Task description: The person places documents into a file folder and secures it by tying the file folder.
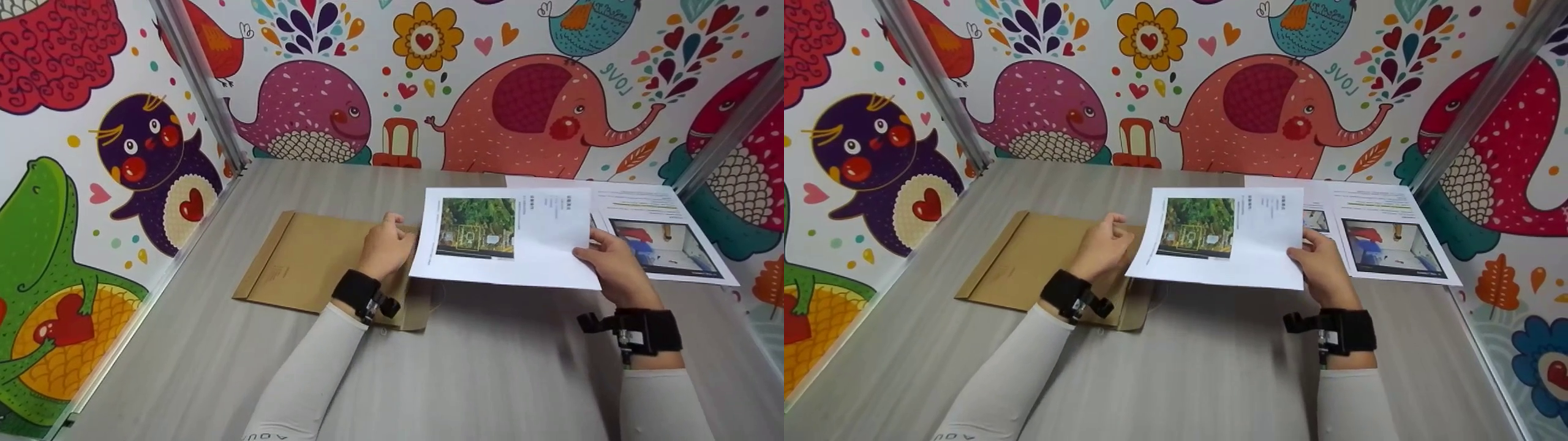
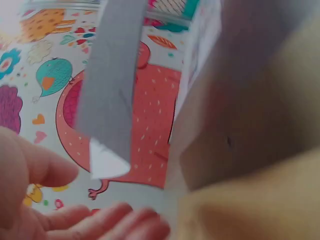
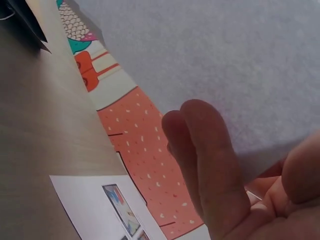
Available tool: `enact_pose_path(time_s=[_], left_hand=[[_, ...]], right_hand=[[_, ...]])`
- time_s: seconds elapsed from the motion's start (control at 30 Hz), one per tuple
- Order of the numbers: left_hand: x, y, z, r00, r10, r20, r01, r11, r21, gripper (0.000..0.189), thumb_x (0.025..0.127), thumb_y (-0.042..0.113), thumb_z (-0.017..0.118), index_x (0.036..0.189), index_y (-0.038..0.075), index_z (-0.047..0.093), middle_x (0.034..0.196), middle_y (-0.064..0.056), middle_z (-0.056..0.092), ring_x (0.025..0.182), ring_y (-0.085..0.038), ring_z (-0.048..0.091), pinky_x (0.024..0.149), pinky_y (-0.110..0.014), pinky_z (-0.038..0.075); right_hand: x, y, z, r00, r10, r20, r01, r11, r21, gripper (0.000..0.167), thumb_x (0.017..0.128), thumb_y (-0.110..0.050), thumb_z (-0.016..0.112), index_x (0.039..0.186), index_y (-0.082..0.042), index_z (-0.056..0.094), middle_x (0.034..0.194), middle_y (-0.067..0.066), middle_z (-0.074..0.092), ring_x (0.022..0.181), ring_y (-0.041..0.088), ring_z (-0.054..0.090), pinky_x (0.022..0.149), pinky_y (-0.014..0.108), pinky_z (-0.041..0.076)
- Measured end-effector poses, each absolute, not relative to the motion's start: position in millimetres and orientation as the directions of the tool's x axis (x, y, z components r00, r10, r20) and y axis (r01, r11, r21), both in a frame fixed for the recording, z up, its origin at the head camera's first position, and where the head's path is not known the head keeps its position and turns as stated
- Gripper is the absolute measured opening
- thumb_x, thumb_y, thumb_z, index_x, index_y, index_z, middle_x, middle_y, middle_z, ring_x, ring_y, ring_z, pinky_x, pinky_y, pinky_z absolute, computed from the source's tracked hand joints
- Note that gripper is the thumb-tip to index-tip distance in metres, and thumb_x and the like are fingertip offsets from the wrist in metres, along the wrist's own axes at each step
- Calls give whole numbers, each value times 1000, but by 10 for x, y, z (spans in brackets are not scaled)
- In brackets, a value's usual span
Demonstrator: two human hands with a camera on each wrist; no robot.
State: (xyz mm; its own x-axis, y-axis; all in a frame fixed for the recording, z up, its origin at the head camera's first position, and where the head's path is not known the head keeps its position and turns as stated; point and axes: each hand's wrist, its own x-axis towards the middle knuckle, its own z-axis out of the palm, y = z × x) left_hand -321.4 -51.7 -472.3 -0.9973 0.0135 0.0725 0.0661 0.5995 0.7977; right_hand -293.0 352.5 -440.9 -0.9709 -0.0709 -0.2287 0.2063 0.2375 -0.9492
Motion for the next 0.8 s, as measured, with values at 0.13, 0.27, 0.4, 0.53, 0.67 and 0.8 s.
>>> enact_pose_path(time_s=[0.13, 0.27, 0.4, 0.53, 0.67, 0.8], left_hand=[[-3169, -535, -4735, -996, 60, 62, 85, 808, 583, 56, 97, 33, 69, 142, 2, 56, 120, -19, 70, 112, -38, 66, 94, -52, 56], [-3140, -501, -4816, -993, 99, -56, 64, 892, 447, 69, 89, 42, 75, 144, 6, 56, 140, -21, 62, 130, -46, 54, 101, -63, 50], [-3117, -459, -4888, -990, 79, -115, 28, 919, 392, 74, 86, 42, 80, 147, 10, 55, 147, -21, 57, 136, -50, 47, 102, -69, 45], [-3107, -433, -4919, -993, 48, -108, 4, 929, 370, 66, 83, 34, 82, 139, 9, 58, 141, -22, 57, 134, -49, 47, 100, -67, 45], [-3128, -420, -4919, -997, 40, -73, 7, 915, 403, 58, 86, 28, 78, 137, 8, 60, 141, -20, 57, 135, -46, 48, 103, -71, 43], [-3187, -421, -4893, -999, 24, 28, 34, 891, 453, 51, 92, 14, 68, 142, 3, 61, 151, -19, 57, 146, -47, 45, 113, -82, 30]], right_hand=[[-2928, 3587, -4396, -969, -78, -235, 212, 229, -950, 69, 113, -13, 46, 171, -5, 10, 161, 22, 41, 100, 1, 71, 89, 23, 61], [-2930, 3625, -4385, -965, -63, -254, 233, 241, -942, 69, 113, -15, 45, 171, -7, 8, 171, 27, 25, 100, -1, 71, 90, 23, 61], [-2924, 3648, -4369, -966, -43, -256, 237, 256, -937, 69, 113, -17, 45, 171, -7, 10, 172, 27, 27, 100, -2, 71, 91, 22, 60], [-2917, 3652, -4356, -968, -38, -247, 228, 268, -936, 68, 113, -17, 46, 171, -6, 11, 171, 27, 28, 100, -2, 71, 92, 22, 60], [-2909, 3649, -4353, -968, -40, -249, 229, 277, -933, 69, 113, -17, 46, 171, -6, 10, 172, 27, 27, 100, -2, 71, 92, 23, 60], [-2907, 3614, -4357, -967, -55, -250, 227, 270, -936, 69, 113, -16, 47, 170, -5, 11, 170, 26, 30, 100, -1, 70, 91, 23, 60]])
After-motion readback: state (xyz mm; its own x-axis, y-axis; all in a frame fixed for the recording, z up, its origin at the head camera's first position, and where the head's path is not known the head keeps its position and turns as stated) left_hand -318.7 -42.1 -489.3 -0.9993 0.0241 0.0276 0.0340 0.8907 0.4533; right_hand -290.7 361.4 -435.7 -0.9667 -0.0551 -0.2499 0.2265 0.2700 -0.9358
